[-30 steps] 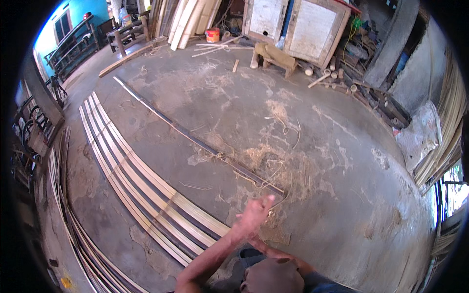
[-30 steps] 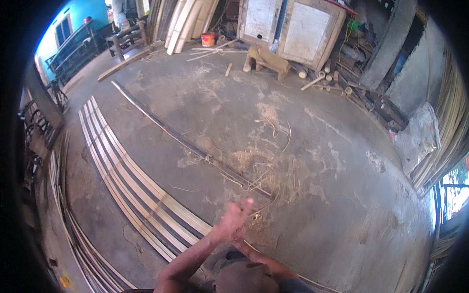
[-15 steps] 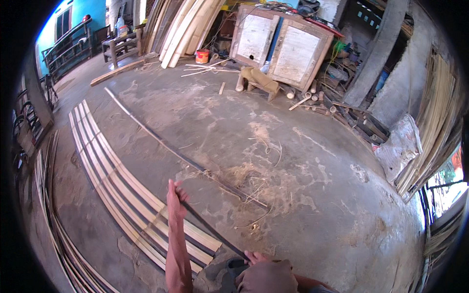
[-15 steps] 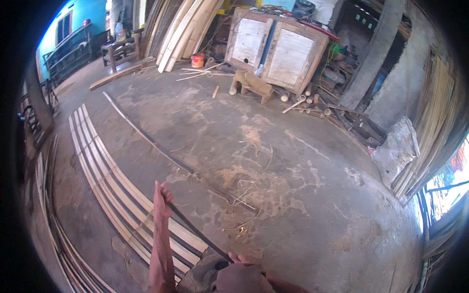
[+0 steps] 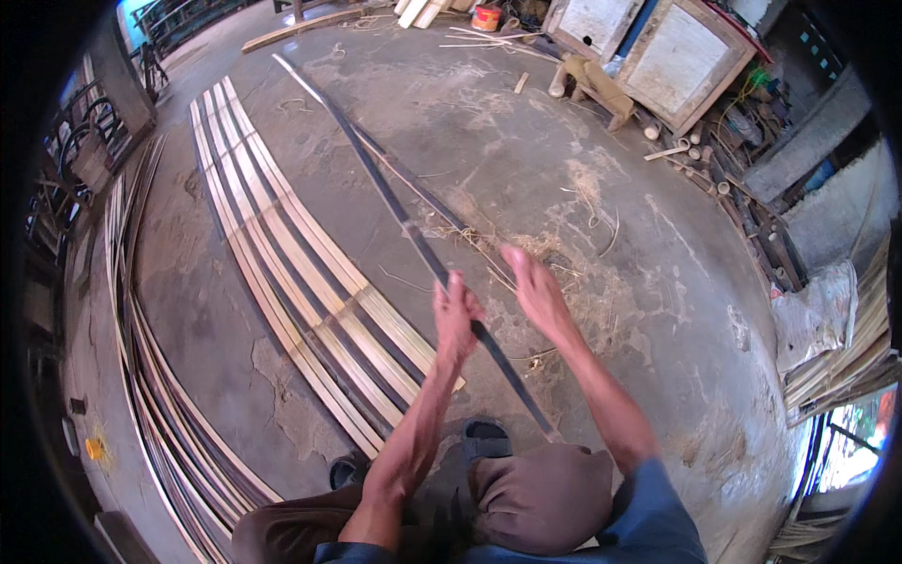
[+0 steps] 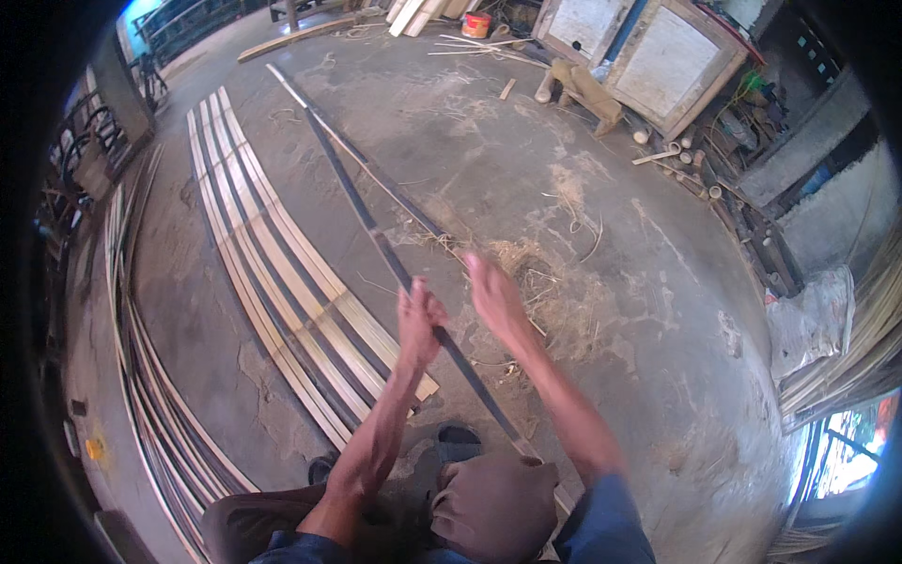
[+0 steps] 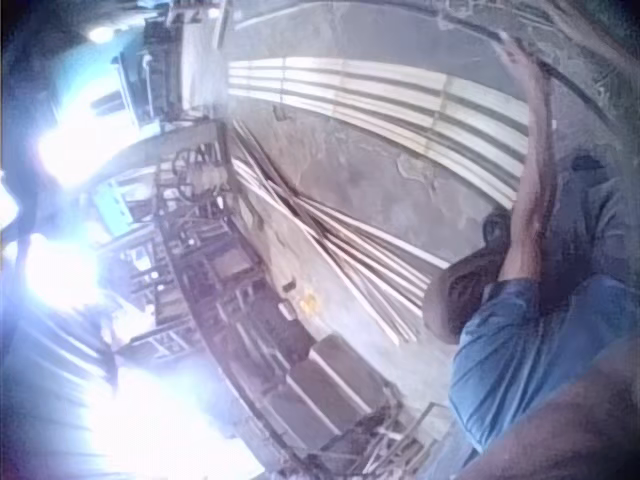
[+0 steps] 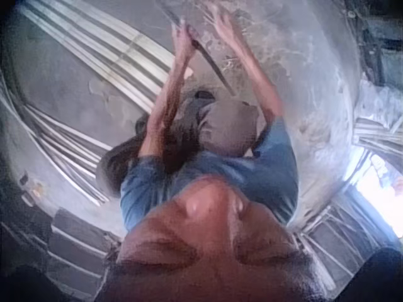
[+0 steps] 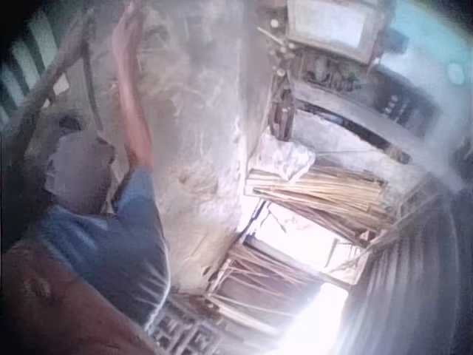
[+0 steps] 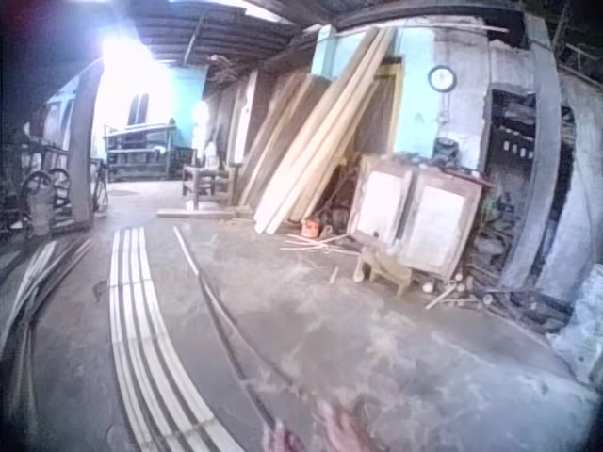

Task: The person sits on the floor and repeatedly picks up long, thin wooden strips, inspects them, and places them into a growing stack. The person handles the strips one at a time, occasionally adjusting the pile before continuing to sort more pieces.

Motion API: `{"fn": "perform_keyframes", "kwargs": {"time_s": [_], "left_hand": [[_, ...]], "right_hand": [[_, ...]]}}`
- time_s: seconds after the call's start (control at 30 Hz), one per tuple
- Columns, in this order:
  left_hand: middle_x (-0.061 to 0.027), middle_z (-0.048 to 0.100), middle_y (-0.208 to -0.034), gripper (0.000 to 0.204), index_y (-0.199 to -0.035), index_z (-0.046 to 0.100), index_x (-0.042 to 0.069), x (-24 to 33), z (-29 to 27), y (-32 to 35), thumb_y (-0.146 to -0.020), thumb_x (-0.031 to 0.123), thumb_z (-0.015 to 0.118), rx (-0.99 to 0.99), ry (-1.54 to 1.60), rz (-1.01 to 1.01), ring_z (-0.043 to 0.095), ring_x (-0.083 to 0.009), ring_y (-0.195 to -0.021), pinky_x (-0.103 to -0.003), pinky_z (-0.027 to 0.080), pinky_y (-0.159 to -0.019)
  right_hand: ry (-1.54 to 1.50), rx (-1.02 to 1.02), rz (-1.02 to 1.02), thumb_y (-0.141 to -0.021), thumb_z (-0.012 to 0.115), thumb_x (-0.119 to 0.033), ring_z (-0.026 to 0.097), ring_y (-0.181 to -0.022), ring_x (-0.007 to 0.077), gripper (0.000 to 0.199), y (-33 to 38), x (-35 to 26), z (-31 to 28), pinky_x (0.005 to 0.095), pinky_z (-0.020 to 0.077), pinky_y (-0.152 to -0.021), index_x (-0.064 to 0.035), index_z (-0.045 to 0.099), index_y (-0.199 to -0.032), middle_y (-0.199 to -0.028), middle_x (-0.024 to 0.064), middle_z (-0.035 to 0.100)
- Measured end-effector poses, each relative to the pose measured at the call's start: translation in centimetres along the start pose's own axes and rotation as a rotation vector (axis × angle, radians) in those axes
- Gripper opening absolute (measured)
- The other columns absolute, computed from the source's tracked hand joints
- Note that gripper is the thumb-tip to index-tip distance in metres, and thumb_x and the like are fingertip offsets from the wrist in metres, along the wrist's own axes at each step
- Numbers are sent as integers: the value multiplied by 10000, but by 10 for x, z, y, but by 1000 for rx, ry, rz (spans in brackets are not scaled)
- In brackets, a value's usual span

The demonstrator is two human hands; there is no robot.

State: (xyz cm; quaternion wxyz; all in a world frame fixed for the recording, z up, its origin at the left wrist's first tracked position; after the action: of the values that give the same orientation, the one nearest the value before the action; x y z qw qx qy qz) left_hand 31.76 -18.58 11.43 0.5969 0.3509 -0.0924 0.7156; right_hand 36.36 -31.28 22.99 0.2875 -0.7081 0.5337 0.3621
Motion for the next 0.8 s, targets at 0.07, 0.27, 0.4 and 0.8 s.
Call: {"fn": "perform_keyframes", "kwargs": {"time_s": [0.07,0.27,0.4,0.8], "left_hand": [[55,338,-611,194,-1043,465,144,31,-15,-23,-1014,321,540,51,-37,90,344,-52,-486,-221,278,-422],[70,337,-628,171,-1008,464,142,72,35,-26,-1009,293,545,-31,-144,192,320,-41,-466,-220,256,-408],[34,450,-713,140,-1047,563,66,76,96,13,-1000,198,571,-167,-618,481,435,-68,-648,-257,385,-530],[-199,600,-770,212,-1158,485,85,-32,206,164,-951,134,487,-934,-1129,601,632,-416,-673,-501,507,-543]], "right_hand": [[118,-31,85,-1069,271,-371,589,-1187,322,540,74,36,-11,405,443,-1017,22,554,-1309,-1283,223,602],[27,147,368,-1066,294,-361,643,-936,311,520,224,185,56,404,492,-878,25,632,-1153,-1011,183,677],[-148,256,305,-1051,308,-396,627,-869,340,535,210,188,93,417,500,-810,18,645,-1092,-874,184,647],[-119,173,316,-1052,338,-383,590,-774,201,465,224,212,106,350,477,-716,-45,634,-1173,-810,70,623]]}}
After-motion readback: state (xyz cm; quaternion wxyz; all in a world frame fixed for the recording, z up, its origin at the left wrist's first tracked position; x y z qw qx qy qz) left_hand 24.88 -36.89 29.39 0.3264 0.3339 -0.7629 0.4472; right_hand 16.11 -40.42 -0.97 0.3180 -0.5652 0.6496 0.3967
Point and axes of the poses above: each hand's wrist, its own y-axis away from the middle knuckle, its own z-axis out of the palm, x = y × z, the point moved 10 cm from there along -y, towards the middle knuckle
